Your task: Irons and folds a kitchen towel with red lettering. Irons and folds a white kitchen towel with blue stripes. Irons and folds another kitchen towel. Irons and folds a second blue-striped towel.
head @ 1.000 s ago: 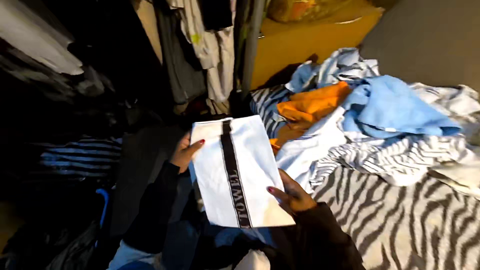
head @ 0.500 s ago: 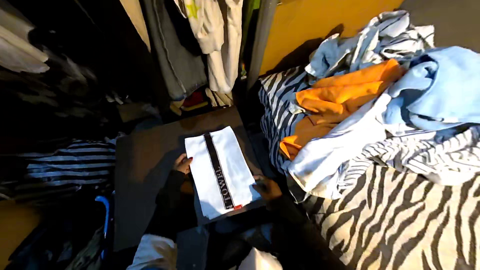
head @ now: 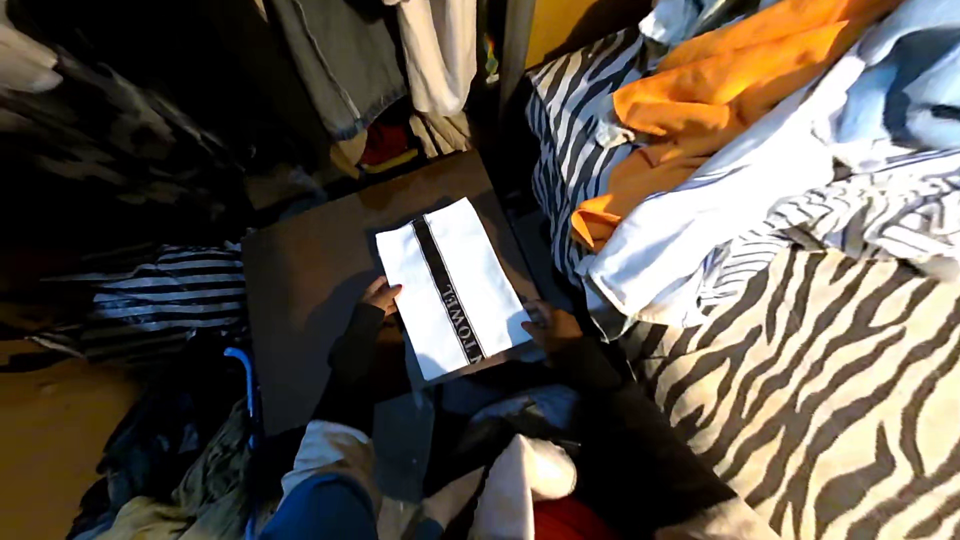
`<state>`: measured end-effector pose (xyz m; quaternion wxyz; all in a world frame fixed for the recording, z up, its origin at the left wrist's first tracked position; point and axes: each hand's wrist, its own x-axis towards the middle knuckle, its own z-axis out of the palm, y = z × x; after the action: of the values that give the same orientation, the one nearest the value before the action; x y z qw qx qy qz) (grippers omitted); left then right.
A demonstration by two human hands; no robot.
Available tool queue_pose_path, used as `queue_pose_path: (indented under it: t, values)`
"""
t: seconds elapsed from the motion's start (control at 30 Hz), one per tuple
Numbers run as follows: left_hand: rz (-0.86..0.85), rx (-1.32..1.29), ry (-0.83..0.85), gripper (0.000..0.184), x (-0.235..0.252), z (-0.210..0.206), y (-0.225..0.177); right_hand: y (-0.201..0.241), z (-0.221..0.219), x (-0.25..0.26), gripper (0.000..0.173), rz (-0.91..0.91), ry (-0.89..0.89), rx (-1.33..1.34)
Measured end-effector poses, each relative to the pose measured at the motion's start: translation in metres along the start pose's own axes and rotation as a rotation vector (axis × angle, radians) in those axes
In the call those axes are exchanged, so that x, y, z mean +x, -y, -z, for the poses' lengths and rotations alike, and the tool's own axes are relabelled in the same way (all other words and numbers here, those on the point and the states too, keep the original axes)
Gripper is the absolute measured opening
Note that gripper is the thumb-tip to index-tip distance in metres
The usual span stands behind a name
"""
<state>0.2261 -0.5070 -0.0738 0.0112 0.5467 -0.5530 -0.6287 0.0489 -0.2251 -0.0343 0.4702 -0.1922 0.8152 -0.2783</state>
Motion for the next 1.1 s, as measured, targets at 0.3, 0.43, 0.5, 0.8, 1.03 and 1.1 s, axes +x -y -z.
queue_pose_path:
  t: [0.3,0.43,0.5,0.8,1.03,1.1]
  values:
    - [0.014,0.035,0.04,0.047,-0.004,-0.002,0.005,-0.01,-0.01,-0.004,0.042,-0.037,-0.095,0.047]
    - [0.033,0.051,0.009,0.046,-0.004,-0.01,0.003,-0.015,-0.013,-0.001,0.043,-0.059,-0.114,0.128]
    - [0.039,0.061,-0.004,0.046,-0.002,-0.01,0.003,-0.016,-0.017,-0.003,0.045,-0.06,-0.142,0.201]
    - [-0.007,0.129,-0.06,0.048,-0.001,-0.014,0.001,-0.013,-0.084,-0.031,0.033,-0.192,-0.056,0.87]
    - [-0.652,0.906,-0.259,0.069,-0.04,-0.056,-0.013,-0.014,-0.09,-0.024,0.031,-0.225,0.023,0.8]
    - [-0.873,0.964,-0.15,0.067,-0.051,-0.086,0.009,-0.015,-0.09,-0.023,0.032,-0.213,0.03,0.757]
